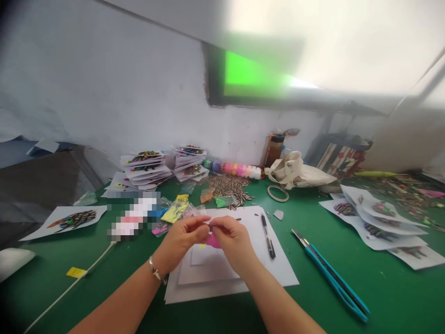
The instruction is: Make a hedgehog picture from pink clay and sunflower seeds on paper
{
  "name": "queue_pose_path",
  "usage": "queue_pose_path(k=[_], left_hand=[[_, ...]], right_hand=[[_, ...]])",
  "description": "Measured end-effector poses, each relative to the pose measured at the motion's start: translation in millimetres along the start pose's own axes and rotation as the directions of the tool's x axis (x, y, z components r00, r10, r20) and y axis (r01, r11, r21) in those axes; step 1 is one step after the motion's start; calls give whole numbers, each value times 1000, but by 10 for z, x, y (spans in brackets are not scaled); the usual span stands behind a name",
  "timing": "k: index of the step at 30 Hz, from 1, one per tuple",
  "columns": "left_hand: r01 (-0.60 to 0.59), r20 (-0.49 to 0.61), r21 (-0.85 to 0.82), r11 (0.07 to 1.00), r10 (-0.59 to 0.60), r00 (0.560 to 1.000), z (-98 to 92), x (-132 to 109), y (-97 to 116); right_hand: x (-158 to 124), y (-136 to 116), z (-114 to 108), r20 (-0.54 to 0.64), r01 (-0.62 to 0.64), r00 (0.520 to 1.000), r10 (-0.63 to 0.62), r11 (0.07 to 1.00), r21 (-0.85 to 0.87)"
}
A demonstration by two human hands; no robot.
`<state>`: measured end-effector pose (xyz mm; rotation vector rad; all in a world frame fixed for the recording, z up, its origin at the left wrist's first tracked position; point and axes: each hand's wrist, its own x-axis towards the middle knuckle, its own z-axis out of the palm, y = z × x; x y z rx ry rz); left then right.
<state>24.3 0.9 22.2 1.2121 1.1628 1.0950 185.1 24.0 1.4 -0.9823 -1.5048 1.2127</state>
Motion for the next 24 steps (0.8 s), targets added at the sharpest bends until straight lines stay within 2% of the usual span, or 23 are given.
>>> queue_pose_path(k=[1,2,5,8,17,24], left_hand=[[30,70,-68,997,-26,997,60,-17,9],[51,82,-110,993,-42,996,105,-28,15],[100,77,-181,978,-88,993,155,-35,25],[114,83,-209,971,-99,992,140,-27,21],[115,106,-253,961,-90,990,100,-25,-15],[99,100,-231,968,-77,992,58,-18,-43]], right_hand=[[-4,11,17,-7,67,998,-68,996,-65],[-6,23,31,-14,125,992,-128,984,-128],[-8,64,50,-20,232,969,-246,935,-270],[-7,97,42,8,302,949,-316,897,-322],[-43,75,-17,110,428,902,-418,829,-361],[-48,28,-39,106,424,903,-417,822,-381]])
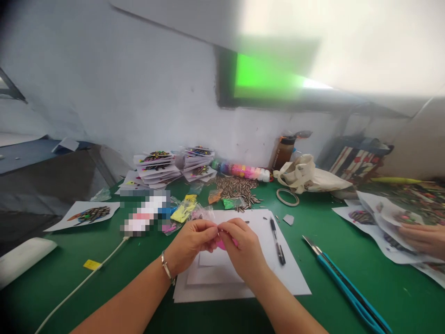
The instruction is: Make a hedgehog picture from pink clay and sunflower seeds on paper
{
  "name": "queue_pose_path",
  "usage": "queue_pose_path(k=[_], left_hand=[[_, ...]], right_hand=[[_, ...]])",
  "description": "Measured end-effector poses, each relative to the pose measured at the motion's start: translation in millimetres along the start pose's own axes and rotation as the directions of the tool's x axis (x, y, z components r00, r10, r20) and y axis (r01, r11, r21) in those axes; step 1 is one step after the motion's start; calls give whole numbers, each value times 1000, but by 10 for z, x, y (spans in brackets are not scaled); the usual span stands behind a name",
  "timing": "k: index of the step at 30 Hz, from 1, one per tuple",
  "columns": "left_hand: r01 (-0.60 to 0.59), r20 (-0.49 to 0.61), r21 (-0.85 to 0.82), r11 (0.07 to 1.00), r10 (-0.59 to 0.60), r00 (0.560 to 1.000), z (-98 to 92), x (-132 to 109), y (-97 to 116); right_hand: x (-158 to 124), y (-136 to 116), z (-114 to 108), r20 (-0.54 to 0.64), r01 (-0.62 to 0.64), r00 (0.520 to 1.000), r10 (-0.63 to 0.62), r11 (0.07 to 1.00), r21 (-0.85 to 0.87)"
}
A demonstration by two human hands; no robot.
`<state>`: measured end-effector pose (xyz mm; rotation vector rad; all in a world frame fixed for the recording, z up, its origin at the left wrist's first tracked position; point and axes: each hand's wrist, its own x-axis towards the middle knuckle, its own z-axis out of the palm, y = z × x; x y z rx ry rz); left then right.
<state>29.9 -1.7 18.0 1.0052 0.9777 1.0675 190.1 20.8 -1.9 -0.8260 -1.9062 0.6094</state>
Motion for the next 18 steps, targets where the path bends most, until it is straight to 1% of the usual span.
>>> queue_pose_path(k=[4,12,18], left_hand=[[27,20,13,1000,-27,999,-28,3,-13],[74,78,-17,997,-72,994,-69,12,-21],[106,84,-58,993,-101,991,-83,9,-31]], right_hand=[[-1,-5,-5,19,5,1000,-5,1000,2],[-8,-12,2,46,23,999,-22,999,-29],[-8,-23,-3,71,9,998,-4,997,-75]])
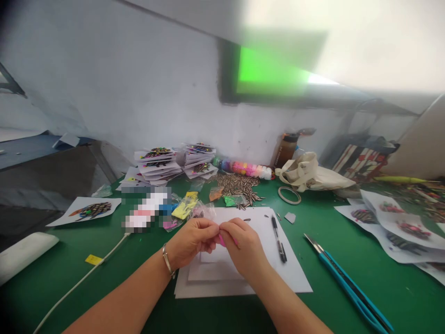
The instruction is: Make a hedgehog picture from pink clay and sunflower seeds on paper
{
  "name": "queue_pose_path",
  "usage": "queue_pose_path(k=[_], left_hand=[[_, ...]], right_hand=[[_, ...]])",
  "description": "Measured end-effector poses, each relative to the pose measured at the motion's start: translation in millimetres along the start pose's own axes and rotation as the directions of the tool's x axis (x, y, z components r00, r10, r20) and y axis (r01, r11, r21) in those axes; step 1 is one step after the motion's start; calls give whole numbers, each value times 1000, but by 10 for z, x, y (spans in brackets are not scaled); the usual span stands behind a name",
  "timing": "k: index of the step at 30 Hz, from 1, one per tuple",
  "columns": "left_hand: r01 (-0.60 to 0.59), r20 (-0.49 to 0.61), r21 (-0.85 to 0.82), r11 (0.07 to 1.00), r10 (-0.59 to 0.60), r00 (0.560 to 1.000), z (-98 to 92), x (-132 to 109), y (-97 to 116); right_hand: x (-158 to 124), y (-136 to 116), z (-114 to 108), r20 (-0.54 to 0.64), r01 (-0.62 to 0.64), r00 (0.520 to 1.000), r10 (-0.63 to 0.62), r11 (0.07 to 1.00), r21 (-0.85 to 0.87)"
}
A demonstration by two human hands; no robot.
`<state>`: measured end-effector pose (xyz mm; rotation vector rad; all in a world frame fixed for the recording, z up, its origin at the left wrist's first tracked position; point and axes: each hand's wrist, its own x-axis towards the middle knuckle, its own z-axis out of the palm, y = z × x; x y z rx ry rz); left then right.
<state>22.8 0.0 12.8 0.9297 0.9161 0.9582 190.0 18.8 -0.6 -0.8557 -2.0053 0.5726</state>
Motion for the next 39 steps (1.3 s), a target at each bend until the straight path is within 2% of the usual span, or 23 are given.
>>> queue_pose_path(k=[6,12,20,30,36,39], left_hand=[[19,3,-4,1000,-19,1000,-16,6,-6],[45,-14,-2,999,-45,999,-24,14,-6],[58,-15,-34,998,-58,998,-51,37,-21],[70,-22,-17,997,-70,997,-46,33,0],[70,-51,-17,997,-70,996,-53,38,1],[79,-68,-17,997,-80,995,-53,35,7]], right_hand=[[-8,26,-3,14,44,999,-43,996,-72],[-8,8,-13,48,28,999,-23,993,-112],[-8,9,0,50,-3,999,5,999,-35],[-3,4,-15,43,-55,998,56,998,-18],[10,-11,-24,34,-135,990,135,991,-2],[20,-6,-25,49,-241,970,238,968,71]])
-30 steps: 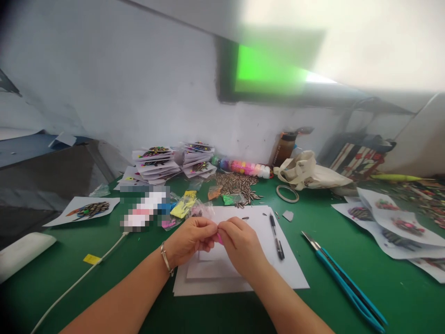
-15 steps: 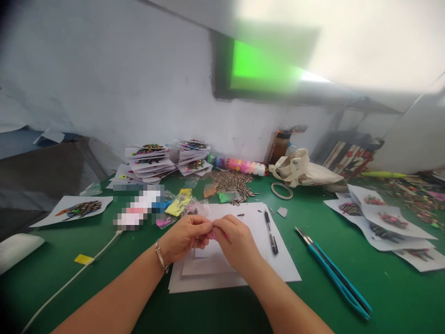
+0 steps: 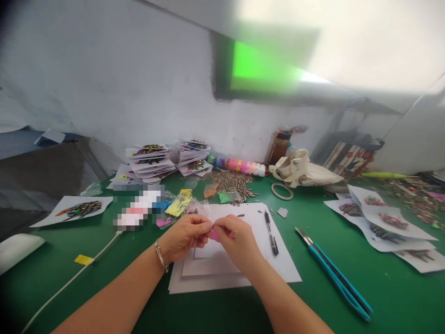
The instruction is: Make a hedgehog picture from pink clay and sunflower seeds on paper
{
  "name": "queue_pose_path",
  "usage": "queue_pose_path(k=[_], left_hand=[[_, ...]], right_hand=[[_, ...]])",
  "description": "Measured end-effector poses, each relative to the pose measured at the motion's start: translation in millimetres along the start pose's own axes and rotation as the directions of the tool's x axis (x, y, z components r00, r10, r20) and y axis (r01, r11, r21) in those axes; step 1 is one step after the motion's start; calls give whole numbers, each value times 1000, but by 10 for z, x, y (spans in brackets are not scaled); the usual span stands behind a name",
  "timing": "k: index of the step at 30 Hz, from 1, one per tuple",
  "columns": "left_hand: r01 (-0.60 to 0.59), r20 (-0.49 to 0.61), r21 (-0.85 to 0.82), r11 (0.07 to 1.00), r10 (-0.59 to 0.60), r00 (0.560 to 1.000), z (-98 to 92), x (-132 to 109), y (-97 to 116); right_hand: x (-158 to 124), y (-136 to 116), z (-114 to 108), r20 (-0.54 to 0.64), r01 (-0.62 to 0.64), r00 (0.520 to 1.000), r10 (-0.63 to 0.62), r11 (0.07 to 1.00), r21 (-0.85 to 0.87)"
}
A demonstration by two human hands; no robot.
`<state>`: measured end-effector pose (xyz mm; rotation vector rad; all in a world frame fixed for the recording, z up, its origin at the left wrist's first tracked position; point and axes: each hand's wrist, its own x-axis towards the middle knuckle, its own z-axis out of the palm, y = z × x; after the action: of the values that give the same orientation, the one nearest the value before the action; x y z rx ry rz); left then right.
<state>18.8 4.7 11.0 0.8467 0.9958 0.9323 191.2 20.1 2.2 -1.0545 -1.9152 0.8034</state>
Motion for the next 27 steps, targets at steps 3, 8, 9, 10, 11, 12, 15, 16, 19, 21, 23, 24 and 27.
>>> queue_pose_path(k=[3,8,9,10,11,12,15,16,19,21,23,24,27], left_hand=[[-9,-1,-6,1000,9,1000,-6,1,0],[-9,3,-14,1000,9,1000,-23,15,-13],[-8,1,-14,1000,8,1000,-24,18,-15],[-8,-2,-13,1000,8,1000,-24,20,-17],[-10,-3,-12,1000,10,1000,-23,23,-18],[-11,-4,-11,1000,11,1000,-21,24,-19],[-12,-2,-9,1000,12,1000,-14,20,-14],[-11,-3,-11,1000,11,1000,-13,16,-7],[-13,-33,-21,1000,13,999,-31,3,32],[-28,-77,-27,999,25,997,-61,-2,69],[-50,-124,-35,998,46,991,-102,-1,103],[-60,-142,-45,997,53,988,-123,1,115],[-77,-173,-68,995,64,983,-171,10,129]], right_hand=[[14,12,0,21,-138,990,136,979,148],[36,6,-4,98,-228,973,207,923,311],[38,0,-4,103,-235,972,213,911,339],[41,-7,-3,107,-244,970,220,899,364],[43,-13,-2,110,-253,967,228,888,384],[44,-18,-2,113,-262,965,236,879,398],[48,-18,-3,117,-278,961,252,866,416],[48,-12,-4,119,-285,958,259,859,424],[48,18,-8,145,-325,946,291,829,454],[48,36,-10,156,-346,938,309,813,468],[47,42,-14,139,-339,940,311,815,469],[48,41,-18,125,-331,943,309,820,467],[49,31,-36,98,-299,953,286,845,444]])
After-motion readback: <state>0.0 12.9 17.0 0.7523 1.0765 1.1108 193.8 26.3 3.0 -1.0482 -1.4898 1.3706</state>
